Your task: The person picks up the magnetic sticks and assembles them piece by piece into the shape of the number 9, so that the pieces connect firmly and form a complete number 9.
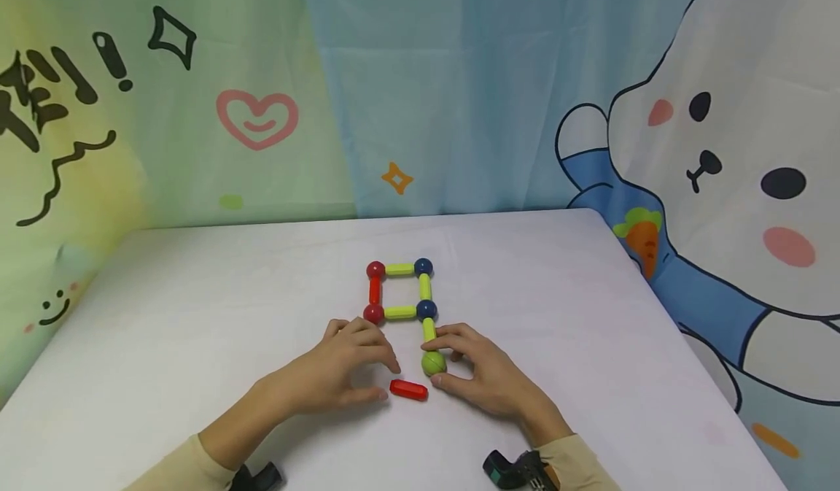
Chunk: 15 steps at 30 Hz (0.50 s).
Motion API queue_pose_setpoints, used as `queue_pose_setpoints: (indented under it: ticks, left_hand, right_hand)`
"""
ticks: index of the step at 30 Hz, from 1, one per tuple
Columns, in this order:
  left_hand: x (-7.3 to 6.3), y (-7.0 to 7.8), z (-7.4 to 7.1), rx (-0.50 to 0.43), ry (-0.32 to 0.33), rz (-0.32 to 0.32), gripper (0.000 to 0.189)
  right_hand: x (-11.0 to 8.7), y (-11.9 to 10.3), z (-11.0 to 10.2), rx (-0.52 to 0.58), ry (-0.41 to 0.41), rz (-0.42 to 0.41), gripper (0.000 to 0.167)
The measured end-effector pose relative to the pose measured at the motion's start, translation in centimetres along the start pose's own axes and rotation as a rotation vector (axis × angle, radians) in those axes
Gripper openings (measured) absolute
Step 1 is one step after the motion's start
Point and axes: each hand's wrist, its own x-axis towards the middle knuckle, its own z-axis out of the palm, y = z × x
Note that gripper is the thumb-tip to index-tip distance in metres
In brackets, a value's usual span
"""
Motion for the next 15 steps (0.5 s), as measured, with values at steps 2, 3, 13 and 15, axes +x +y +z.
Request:
queue_pose_setpoints:
  ticks: [2, 3, 13, 15]
  left_hand:
    - [0.11, 0.23, 0.20, 0.033, -0.010, 0.011, 0.028]
    - [0.16, 0.35, 0.28, 0.057, -0.016, 0.018, 0.029]
    - [0.42, 0.99, 0.88, 0.225, -0.053, 0.065, 0.029]
    - [0.45, 1.03, 1.02, 0.235, -0.058, 0.074, 0.029]
  right_hand:
    - [-0.04, 0.00, -0.01, -0.004, 0.003, 0.005, 0.041]
    - [-0.06, 0.01, -0.02, -0.007, 0.004, 0.007, 0.041]
    - [-0.07, -0.09, -0.01, -0.011, 0.009, -0.019, 0.041]
    - [-0.06, -0.18, -0.01, -0.011, 0.006, -0.008, 0.041]
